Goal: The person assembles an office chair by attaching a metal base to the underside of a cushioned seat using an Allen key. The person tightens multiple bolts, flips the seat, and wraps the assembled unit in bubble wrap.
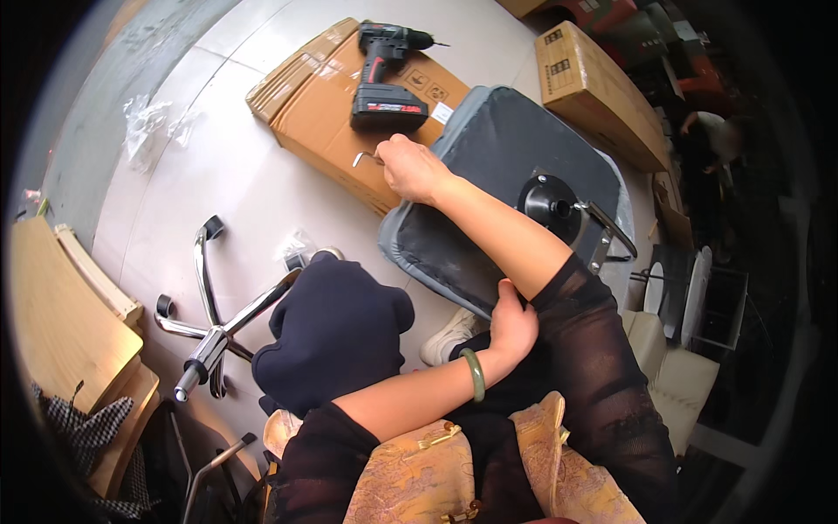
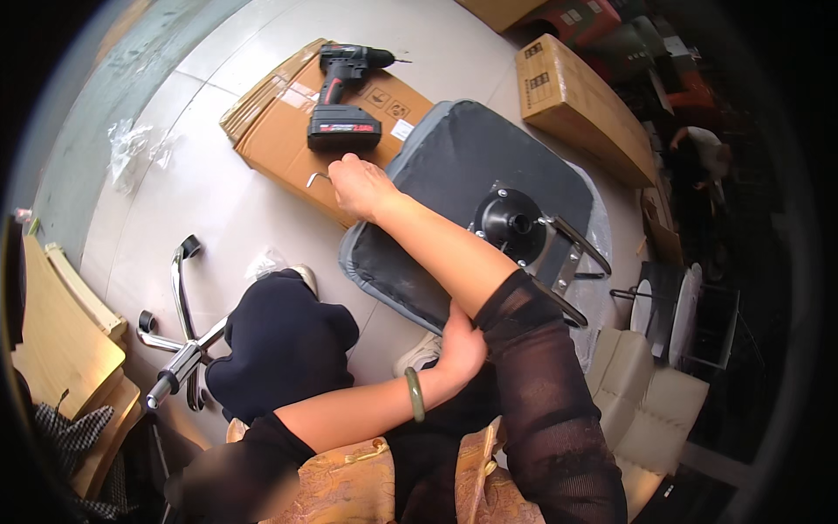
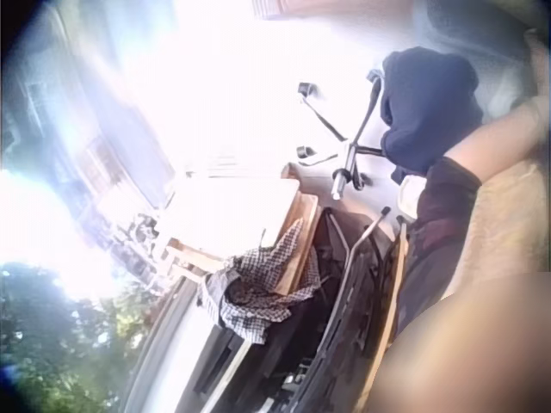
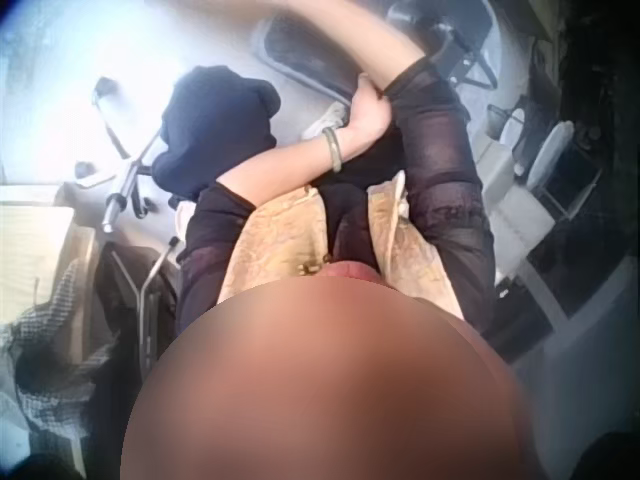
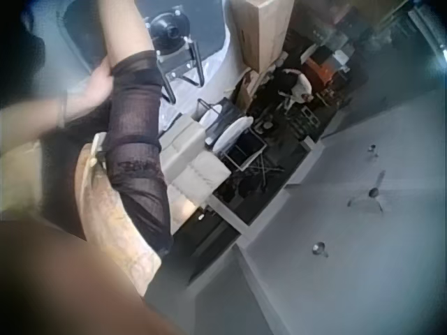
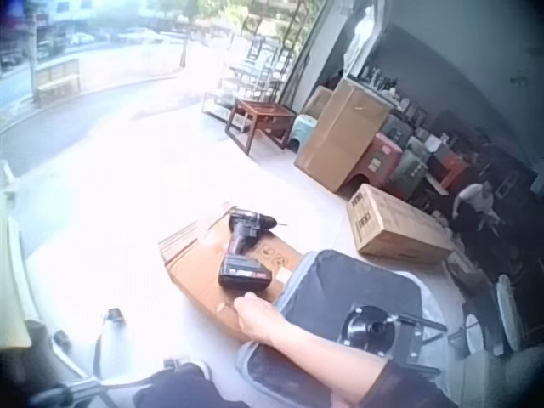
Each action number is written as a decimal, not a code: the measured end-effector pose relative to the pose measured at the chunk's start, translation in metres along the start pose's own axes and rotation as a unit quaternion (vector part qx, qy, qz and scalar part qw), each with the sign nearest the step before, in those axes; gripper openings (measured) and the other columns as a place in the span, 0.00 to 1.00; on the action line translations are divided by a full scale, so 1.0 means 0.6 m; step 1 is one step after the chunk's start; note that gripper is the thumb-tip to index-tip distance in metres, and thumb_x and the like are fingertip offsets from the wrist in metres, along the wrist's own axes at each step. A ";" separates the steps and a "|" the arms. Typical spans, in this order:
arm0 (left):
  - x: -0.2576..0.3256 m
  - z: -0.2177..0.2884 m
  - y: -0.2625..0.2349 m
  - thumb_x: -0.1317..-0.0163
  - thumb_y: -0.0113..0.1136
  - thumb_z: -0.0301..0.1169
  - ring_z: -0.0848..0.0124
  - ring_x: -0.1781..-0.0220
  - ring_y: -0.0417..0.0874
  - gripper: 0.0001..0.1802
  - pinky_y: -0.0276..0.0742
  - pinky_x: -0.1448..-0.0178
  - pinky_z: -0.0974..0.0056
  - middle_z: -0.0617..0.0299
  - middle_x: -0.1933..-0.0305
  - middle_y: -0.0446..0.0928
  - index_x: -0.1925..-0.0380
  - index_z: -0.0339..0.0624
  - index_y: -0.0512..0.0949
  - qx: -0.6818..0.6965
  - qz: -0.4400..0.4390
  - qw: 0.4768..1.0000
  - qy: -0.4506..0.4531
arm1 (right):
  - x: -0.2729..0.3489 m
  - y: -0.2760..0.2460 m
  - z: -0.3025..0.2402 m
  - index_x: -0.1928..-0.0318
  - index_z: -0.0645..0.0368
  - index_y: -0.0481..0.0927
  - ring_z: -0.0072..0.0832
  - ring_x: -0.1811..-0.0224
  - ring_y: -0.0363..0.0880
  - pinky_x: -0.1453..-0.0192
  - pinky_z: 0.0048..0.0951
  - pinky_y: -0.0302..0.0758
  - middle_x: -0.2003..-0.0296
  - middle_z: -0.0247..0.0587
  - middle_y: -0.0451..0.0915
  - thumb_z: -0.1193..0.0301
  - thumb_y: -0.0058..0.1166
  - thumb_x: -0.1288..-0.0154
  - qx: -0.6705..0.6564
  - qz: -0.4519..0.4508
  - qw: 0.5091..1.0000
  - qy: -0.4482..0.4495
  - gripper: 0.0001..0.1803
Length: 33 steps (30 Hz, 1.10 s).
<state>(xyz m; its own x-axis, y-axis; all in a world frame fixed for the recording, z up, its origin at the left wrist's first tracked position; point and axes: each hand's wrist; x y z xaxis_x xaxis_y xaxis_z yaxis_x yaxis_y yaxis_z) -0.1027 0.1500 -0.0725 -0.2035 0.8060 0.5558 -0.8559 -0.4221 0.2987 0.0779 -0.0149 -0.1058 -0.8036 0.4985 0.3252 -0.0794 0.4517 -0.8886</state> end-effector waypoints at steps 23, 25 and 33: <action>0.005 0.020 -0.010 0.43 0.54 0.27 0.62 0.67 0.78 0.18 0.75 0.58 0.57 0.51 0.68 0.76 0.52 0.36 0.66 -0.022 0.024 0.999 0.037 | 0.261 -0.228 0.199 0.62 0.65 0.85 0.36 0.72 0.84 0.60 0.34 0.79 0.72 0.50 0.84 0.74 0.61 0.46 0.035 0.008 0.963 0.268 0.11; 0.004 0.019 -0.010 0.42 0.54 0.27 0.61 0.66 0.78 0.18 0.75 0.58 0.56 0.51 0.68 0.76 0.52 0.36 0.66 -0.023 0.020 0.999 0.028 | 0.256 -0.223 0.191 0.61 0.66 0.85 0.35 0.73 0.84 0.61 0.34 0.80 0.72 0.50 0.84 0.74 0.61 0.47 0.047 0.018 0.951 0.305 0.12; -0.021 0.039 -0.013 0.41 0.58 0.33 0.48 0.44 0.71 0.26 0.65 0.36 0.52 0.44 0.51 0.73 0.45 0.31 0.66 -0.089 0.128 0.981 0.113 | 0.252 -0.191 0.185 0.64 0.61 0.85 0.48 0.54 0.83 0.49 0.42 0.78 0.61 0.53 0.84 0.72 0.59 0.49 0.084 0.076 0.942 0.316 0.11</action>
<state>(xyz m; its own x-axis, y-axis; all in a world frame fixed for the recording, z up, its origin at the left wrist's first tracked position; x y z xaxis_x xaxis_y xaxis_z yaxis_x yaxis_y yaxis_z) -0.0825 0.1334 -0.0639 -0.5054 0.7632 0.4025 -0.8287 -0.5594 0.0200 -0.0998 -0.0734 0.0090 -0.3051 0.9134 0.2696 -0.1268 0.2416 -0.9621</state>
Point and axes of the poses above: each hand's wrist, its own x-axis away from the middle knuckle, its own y-axis out of the palm, z = x × y
